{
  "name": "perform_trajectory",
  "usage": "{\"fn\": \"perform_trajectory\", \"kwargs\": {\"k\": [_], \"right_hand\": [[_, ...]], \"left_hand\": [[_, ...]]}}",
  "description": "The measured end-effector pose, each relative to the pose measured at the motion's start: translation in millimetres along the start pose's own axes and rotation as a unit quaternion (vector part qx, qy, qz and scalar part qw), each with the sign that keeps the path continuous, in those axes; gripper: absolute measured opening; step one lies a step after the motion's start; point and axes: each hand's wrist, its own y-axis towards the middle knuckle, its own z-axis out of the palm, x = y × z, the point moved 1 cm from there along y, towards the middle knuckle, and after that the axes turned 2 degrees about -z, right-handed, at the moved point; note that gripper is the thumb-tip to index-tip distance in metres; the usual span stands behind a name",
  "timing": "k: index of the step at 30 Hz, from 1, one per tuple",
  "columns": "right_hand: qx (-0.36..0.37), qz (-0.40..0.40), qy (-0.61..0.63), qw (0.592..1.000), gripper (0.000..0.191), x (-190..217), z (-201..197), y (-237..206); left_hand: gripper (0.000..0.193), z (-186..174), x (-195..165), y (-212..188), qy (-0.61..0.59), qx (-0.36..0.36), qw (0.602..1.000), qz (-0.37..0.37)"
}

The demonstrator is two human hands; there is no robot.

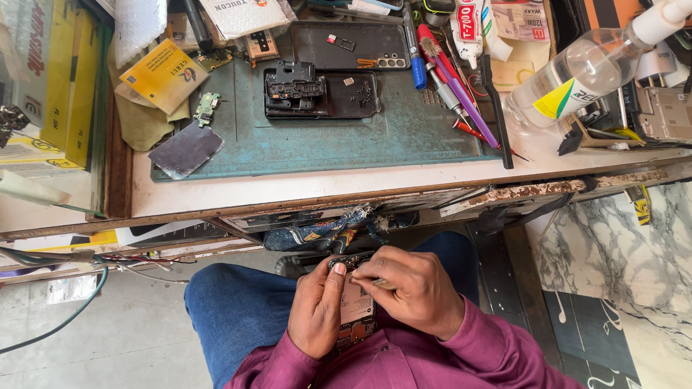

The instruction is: The person disassembles a smartphone, removes the back cover and internal components, and uses tweezers to adjust parts on the motherboard. The person then handles a second phone with a cracked screen, inspecting it briefly.

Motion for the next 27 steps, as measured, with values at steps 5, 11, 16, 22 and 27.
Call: {"fn": "perform_trajectory", "kwargs": {"k": [5,11,16,22,27], "right_hand": [[-0.009,-0.013,0.060,0.998,0.016,-5,-5,-4],[-0.056,0.085,0.026,0.995,0.025,-13,-15,4],[-0.010,0.083,0.081,0.993,0.024,-14,-15,14],[0.038,0.133,0.099,0.985,0.016,-24,-9,7],[0.051,0.360,0.219,0.905,0.014,-44,-8,-7]], "left_hand": [[0.033,-2,9,2,-0.016,-0.007,1.000,-0.007],[0.033,0,12,3,-0.074,0.020,0.997,-0.016],[0.030,-2,3,4,0.003,0.018,0.999,0.028],[0.031,-3,13,2,0.046,0.044,0.997,-0.039],[0.040,-1,44,12,-0.056,0.095,0.992,-0.061]]}}
